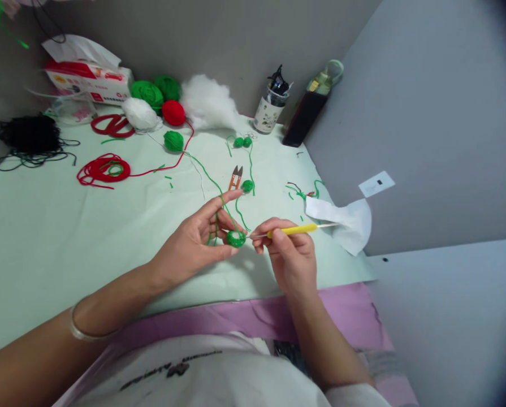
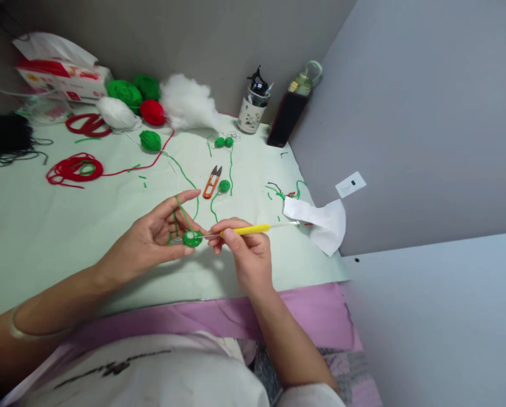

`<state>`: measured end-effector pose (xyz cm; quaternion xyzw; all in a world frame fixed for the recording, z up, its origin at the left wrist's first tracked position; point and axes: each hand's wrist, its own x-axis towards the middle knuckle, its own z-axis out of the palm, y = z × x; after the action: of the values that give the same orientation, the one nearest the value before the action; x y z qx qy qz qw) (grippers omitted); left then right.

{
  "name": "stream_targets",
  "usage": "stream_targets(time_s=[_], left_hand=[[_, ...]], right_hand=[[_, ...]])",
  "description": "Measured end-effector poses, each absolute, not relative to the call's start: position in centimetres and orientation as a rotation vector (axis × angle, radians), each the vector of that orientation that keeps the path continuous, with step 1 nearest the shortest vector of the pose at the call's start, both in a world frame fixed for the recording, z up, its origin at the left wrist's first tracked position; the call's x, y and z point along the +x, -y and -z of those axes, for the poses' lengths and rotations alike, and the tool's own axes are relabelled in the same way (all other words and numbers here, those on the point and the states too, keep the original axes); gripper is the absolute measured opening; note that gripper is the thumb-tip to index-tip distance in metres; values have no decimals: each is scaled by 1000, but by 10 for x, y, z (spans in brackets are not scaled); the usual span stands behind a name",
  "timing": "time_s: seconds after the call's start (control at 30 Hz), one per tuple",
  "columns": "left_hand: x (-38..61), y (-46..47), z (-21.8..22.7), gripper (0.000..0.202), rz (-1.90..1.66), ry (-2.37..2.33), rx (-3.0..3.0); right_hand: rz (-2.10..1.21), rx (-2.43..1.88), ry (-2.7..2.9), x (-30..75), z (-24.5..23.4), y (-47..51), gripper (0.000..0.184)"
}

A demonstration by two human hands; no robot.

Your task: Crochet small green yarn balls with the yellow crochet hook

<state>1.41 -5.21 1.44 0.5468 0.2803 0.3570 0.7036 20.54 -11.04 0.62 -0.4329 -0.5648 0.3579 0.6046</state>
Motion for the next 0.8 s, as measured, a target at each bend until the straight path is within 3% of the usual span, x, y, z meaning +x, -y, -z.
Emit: stream_targets(time_s=[0.13,0.23,0.5,0.8], left_hand=[[19,56,-13,86,-825,-638,1073],[17,56,-13,83,-747,-568,929],[13,53,-14,85,-659,-505,845],[13,52,-13,83,-645,-482,868]], right_hand=[[44,-1160,1771,192,3,123,29],[286,-1103,1824,185,9,123,40],[-401,-1006,1556,190,-4,110,23],[-723,-917,1349,196,0,103,15]])
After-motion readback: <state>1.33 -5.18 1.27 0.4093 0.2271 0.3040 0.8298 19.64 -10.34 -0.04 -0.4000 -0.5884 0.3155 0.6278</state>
